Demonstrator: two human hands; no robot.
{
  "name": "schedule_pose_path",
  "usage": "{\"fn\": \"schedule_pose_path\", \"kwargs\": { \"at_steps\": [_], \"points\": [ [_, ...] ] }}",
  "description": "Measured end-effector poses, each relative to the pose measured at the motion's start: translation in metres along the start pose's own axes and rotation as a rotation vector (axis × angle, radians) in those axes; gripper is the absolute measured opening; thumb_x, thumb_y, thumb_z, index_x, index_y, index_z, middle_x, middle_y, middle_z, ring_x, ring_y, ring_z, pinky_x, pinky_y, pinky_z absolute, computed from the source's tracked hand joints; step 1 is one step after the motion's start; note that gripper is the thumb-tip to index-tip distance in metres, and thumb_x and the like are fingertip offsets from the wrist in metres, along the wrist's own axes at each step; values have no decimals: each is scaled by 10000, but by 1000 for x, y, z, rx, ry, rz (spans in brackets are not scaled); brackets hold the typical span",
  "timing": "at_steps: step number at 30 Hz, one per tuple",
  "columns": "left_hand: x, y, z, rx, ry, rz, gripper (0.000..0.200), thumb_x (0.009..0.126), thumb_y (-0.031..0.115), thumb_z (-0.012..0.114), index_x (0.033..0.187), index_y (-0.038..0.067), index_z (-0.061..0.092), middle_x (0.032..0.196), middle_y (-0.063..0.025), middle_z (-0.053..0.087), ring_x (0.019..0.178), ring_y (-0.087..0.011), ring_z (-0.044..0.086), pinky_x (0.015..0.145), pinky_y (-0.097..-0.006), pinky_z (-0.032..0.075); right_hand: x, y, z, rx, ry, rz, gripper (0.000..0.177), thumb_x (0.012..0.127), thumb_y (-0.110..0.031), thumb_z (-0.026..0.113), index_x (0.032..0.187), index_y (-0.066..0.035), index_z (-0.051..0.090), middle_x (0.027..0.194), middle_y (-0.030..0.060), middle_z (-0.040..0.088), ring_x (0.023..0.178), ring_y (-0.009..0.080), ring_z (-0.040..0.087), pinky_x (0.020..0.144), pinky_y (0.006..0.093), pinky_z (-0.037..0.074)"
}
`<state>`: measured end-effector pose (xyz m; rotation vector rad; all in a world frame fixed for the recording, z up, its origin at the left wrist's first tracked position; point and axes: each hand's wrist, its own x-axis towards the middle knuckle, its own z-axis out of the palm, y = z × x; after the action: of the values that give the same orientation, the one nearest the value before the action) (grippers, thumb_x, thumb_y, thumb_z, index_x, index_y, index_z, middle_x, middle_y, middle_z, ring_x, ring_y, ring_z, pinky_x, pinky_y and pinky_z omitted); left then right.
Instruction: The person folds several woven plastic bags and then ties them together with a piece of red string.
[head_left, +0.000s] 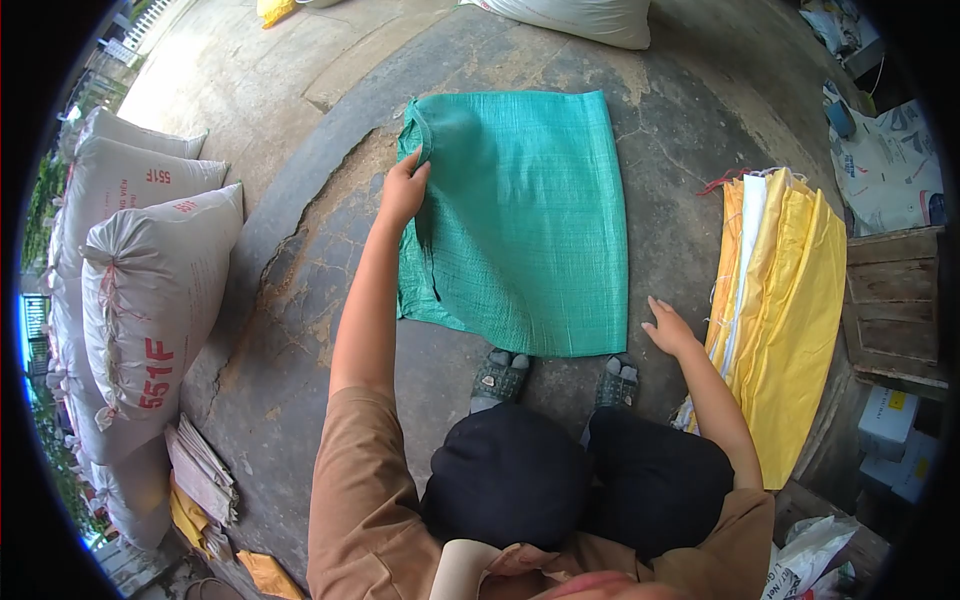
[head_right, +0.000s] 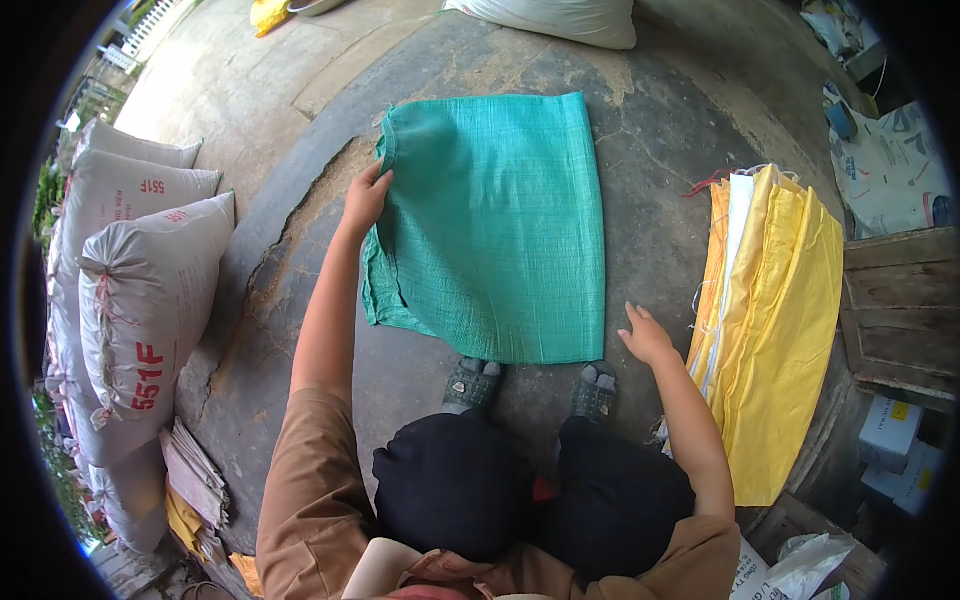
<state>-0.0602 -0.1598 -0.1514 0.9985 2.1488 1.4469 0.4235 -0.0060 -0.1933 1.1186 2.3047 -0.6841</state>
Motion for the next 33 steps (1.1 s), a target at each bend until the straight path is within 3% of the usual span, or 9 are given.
{"fn": "schedule_pose_path", "kwargs": {
  "at_steps": [5,7,12,14,19,21,29,31,33],
  "points": [
    [-12,0,-23,194,55,-58,371,851,216,496,1205,109,490,1009,-164,607,949,-239,583,816,-312,426,2,4,2,5,4,-4,629,819,-282,524,1347,-89,240,1349,187,298,1231,306,323,995,361,309],
    [-32,-15,-33,403,129,-203,376,851,259,491,1213,158,490,1028,-160,599,967,-271,574,828,-344,425,1,4,2,12,4,0,633,820,-285,523,1348,-88,236,1348,186,300,1229,306,325,994,359,311],
    [-65,-117,-51,416,312,-539,551,806,436,519,1177,28,508,1046,-201,584,990,-298,560,848,-363,418,-1,9,4,7,14,-12,625,820,-289,521,1342,-81,247,1334,189,321,1211,313,348,987,365,318],
    [-77,-160,-60,205,246,-799,666,751,553,537,1135,9,526,966,-162,599,891,-264,575,713,-387,466,-2,7,5,27,-1,-3,626,820,-291,524,1341,-76,249,1325,192,333,1206,311,356,980,357,326],
    [-116,-146,-45,304,133,-822,696,713,524,600,1048,-84,556,1037,-225,578,987,-305,557,836,-362,428,12,-3,18,353,-89,99,644,830,-301,528,1347,-67,223,1304,178,374,1181,299,397,949,389,354],
    [-123,-149,-42,296,65,-843,714,687,528,629,1053,-80,552,1043,-227,573,987,-305,556,829,-365,434,8,-28,12,901,-166,368,685,835,-312,537,1360,-59,178,1272,173,415,1135,272,437,900,420,378],
    [-128,-138,-20,372,40,-761,708,658,446,702,1095,-74,504,1041,-213,570,960,-287,567,813,-365,448,25,-42,16,938,-150,386,644,808,-309,588,1296,-21,280,1077,152,525,924,234,540,767,366,434],
    [-124,-115,-16,-180,22,-846,600,722,367,674,1092,-74,503,1007,-179,585,903,-252,585,784,-349,460,29,-41,17,977,-169,376,611,793,-300,609,1258,-1,348,992,135,563,844,225,562,738,355,444],
    [-118,-96,-9,-253,24,-852,549,746,330,657,1087,-73,507,996,-168,589,879,-241,588,768,-344,464,31,-43,14,1002,-186,306,439,793,-248,609,1108,36,494,883,110,598,761,188,574,666,307,440]
  ]
}}
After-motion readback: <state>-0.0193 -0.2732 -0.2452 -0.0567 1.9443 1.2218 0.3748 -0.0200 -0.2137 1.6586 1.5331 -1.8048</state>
